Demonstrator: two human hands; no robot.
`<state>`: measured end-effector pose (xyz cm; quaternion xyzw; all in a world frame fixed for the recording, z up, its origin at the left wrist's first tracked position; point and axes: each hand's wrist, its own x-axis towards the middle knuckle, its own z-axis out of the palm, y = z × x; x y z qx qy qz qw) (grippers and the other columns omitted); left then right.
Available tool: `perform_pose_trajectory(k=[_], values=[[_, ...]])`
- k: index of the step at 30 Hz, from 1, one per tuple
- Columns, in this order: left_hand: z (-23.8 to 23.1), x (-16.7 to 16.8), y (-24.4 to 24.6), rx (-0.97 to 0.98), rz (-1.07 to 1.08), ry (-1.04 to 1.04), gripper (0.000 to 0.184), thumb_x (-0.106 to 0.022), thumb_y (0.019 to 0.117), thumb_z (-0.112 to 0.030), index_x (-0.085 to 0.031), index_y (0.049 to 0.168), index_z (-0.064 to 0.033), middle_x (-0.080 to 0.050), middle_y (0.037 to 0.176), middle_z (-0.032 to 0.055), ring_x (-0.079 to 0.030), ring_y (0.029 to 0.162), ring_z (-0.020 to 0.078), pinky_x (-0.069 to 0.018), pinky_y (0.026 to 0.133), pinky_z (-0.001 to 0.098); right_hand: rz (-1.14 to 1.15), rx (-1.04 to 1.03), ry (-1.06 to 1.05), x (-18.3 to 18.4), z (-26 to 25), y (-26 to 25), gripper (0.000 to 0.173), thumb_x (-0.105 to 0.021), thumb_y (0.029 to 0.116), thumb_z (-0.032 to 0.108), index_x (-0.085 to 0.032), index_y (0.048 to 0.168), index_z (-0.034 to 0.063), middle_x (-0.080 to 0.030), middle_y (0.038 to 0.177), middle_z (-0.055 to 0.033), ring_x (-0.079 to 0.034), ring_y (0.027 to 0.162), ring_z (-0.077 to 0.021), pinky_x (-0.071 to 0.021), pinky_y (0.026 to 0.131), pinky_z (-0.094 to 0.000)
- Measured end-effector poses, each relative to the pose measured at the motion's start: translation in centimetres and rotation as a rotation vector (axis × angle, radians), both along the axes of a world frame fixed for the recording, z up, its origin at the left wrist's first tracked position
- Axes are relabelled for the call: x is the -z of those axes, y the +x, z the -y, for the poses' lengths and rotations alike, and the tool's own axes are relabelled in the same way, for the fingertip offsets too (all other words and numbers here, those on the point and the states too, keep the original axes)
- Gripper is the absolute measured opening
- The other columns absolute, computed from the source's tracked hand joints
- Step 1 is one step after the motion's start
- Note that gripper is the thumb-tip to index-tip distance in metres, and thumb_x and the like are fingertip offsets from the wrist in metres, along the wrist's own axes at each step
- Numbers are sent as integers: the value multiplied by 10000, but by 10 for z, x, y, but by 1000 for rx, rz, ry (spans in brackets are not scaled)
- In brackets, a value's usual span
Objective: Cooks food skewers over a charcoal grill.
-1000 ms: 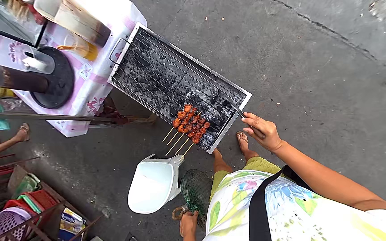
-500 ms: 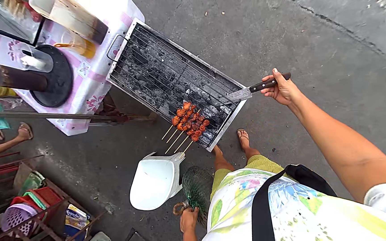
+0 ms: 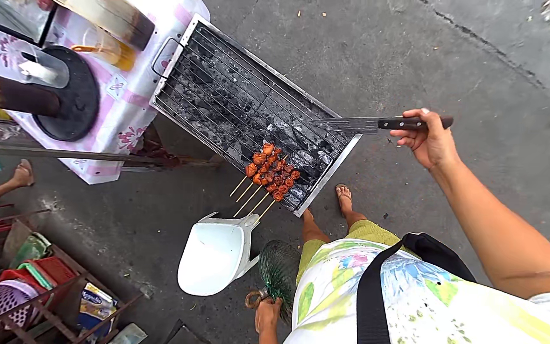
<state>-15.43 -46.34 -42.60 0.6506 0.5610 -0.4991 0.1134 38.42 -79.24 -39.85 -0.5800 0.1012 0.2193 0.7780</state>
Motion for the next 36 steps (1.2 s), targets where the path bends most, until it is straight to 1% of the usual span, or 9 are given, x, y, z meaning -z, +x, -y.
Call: perform_pose_trajectory(k=[3,8,13,15,17,19,24,29,36], values=[[1,-2,9,-17,-2,-12,372,-654,983,-455,-763,1012,-100,-748,1082,163,-702,1079,349,-538,898,602,-52,32,82,10,-20,-27,383,-286,1117,264,-615,1224,99,-768,1070,-52,-767,844,-139,-634,682,-249],[-4,-4,11,-35,16,39,364,-660,975,-460,-758,976,-110,-750,1049,152,-707,1054,341,-541,875,603,32,-25,141,22,-41,-46,358,-399,1092,285,-654,1245,85,-750,1154,-101,-766,925,-177,-642,722,-285],[0,-3,12,-32,11,38,365,-661,974,-464,-756,957,-111,-751,1031,145,-709,1040,335,-544,866,594,-99,2,189,41,-36,-32,369,-340,1098,209,-667,1149,44,-764,1065,-126,-773,826,-196,-645,661,-292],[2,-3,11,-36,4,25,372,-658,976,-468,-756,973,-109,-750,1046,145,-706,1054,337,-543,874,592,-172,-3,171,44,-30,-22,374,-310,1104,213,-652,1140,63,-767,1035,-97,-763,786,-165,-632,646,-266],[4,0,8,-30,2,14,369,-663,974,-469,-759,983,-113,-750,1058,145,-705,1065,335,-544,879,594,-241,0,172,48,-22,-8,364,-291,1114,208,-623,1138,60,-761,942,-88,-751,733,-152,-625,627,-256],[5,1,9,-25,-5,-4,374,-659,975,-470,-758,996,-111,-748,1070,147,-704,1071,331,-540,891,596,-300,-6,164,52,-17,7,344,-308,1114,213,-612,1145,56,-746,888,-84,-732,687,-139,-615,606,-247],[2,1,17,-25,-11,-7,369,-657,976,-464,-755,1003,-109,-747,1074,144,-701,1080,330,-540,895,589,-437,-22,38,34,-22,41,276,-399,1095,231,-607,1182,73,-720,906,-58,-694,641,-111,-581,552,-217],[1,0,23,-43,34,9,377,-650,987,-456,-750,989,-92,-744,1032,162,-704,1043,341,-535,881,594,-256,-149,-10,17,-18,48,321,-391,1101,221,-644,1143,27,-755,884,-89,-736,665,-156,-615,572,-260],[9,1,14,-80,44,-7,374,-654,984,-451,-751,983,-90,-741,1052,167,-699,1058,348,-530,887,603,193,-135,-143,-23,6,44,364,-342,1071,176,-683,995,74,-742,733,3,-684,536,-91,-589,491,-245]])
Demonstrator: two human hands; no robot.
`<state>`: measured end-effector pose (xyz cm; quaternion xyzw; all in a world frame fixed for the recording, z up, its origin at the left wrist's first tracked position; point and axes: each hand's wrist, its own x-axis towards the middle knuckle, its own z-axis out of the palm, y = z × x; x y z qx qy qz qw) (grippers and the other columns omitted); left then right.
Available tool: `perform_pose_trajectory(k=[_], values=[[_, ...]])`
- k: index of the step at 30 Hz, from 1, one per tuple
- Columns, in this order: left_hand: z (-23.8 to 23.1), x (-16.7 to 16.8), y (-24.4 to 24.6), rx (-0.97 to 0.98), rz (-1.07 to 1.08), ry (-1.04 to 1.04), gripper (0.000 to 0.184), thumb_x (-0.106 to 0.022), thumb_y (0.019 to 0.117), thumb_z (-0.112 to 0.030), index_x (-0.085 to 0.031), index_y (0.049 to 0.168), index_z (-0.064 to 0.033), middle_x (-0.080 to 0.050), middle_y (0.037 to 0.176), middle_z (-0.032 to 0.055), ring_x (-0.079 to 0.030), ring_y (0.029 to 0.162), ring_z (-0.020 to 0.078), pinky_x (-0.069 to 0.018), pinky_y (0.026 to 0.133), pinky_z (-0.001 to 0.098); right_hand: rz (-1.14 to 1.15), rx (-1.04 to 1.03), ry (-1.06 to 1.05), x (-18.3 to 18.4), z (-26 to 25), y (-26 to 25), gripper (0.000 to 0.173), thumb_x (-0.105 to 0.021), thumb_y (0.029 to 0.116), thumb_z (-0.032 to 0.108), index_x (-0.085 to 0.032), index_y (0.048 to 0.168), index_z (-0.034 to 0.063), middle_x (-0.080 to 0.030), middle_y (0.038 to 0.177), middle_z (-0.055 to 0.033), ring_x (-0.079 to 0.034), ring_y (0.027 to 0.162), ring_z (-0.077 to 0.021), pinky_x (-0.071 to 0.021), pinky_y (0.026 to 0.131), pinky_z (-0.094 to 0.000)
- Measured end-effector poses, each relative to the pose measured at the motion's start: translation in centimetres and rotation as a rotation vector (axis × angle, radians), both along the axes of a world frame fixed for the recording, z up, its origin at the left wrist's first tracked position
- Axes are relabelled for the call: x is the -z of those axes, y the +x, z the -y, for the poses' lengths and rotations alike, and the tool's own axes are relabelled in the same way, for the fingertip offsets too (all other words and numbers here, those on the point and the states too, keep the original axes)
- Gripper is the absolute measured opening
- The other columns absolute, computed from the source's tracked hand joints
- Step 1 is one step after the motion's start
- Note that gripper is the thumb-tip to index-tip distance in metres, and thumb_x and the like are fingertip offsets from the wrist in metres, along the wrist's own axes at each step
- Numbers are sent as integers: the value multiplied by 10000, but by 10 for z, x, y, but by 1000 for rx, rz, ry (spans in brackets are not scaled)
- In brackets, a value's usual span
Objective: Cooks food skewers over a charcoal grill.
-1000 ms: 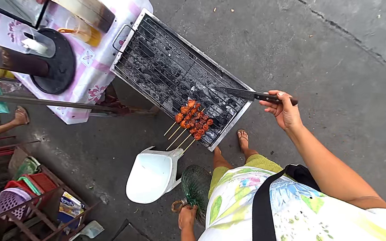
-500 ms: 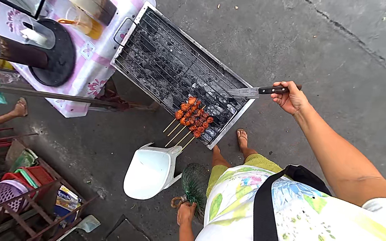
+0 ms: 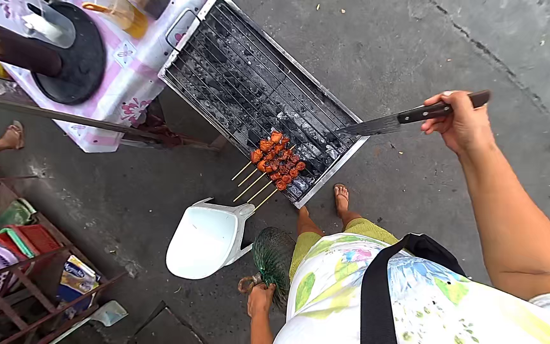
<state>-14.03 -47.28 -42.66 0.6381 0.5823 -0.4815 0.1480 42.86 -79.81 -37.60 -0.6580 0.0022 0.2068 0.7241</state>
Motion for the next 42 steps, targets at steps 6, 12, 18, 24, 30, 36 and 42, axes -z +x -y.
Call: perform_pose_trajectory(k=[6,12,18,24,30,36,42], values=[[5,9,-20,-6,-15,-24,376,-657,982,-448,-758,996,-86,-744,1066,169,-702,1069,339,-532,911,591,450,-106,-109,-87,8,6,252,-471,1042,204,-687,914,185,-747,780,106,-604,475,-5,-499,405,-179],[9,14,-15,-23,-11,-17,369,-660,979,-450,-758,1001,-95,-744,1076,166,-696,1088,346,-532,905,600,597,-210,-142,-140,-39,-16,214,-503,1039,225,-673,916,184,-728,814,149,-586,519,46,-485,427,-157],[10,16,-15,-39,11,-11,364,-663,978,-454,-756,992,-102,-746,1062,156,-701,1069,338,-535,897,598,572,-381,-285,-83,-96,-34,255,-540,1030,184,-703,907,31,-623,662,46,-562,489,28,-518,471,-169],[13,14,-22,-53,-1,-15,375,-657,982,-449,-759,1026,-91,-739,1096,177,-692,1097,355,-531,913,600,610,-265,-167,-141,-101,-28,208,-520,1018,131,-683,891,109,-685,727,114,-559,476,55,-484,405,-148],[15,15,-19,-31,-2,-41,396,-643,982,-474,-754,1005,-95,-743,1081,165,-701,1081,341,-537,899,594,522,-432,-227,-85,-134,-53,253,-547,1021,179,-703,889,29,-625,649,20,-573,479,-14,-531,463,-211],[11,19,-29,-77,4,-11,376,-656,978,-464,-757,1017,-103,-744,1088,162,-696,1096,344,-538,909,596,606,-320,-221,-148,-109,-41,205,-536,1019,157,-694,896,111,-664,724,120,-541,487,66,-475,420,-144],[15,23,-30,-59,-7,-40,379,-653,980,-463,-758,1029,-102,-740,1114,167,-689,1121,344,-533,922,597,621,-308,-277,-110,-126,-51,252,-524,1013,161,-664,812,102,-597,649,110,-488,467,85,-424,422,-127]])
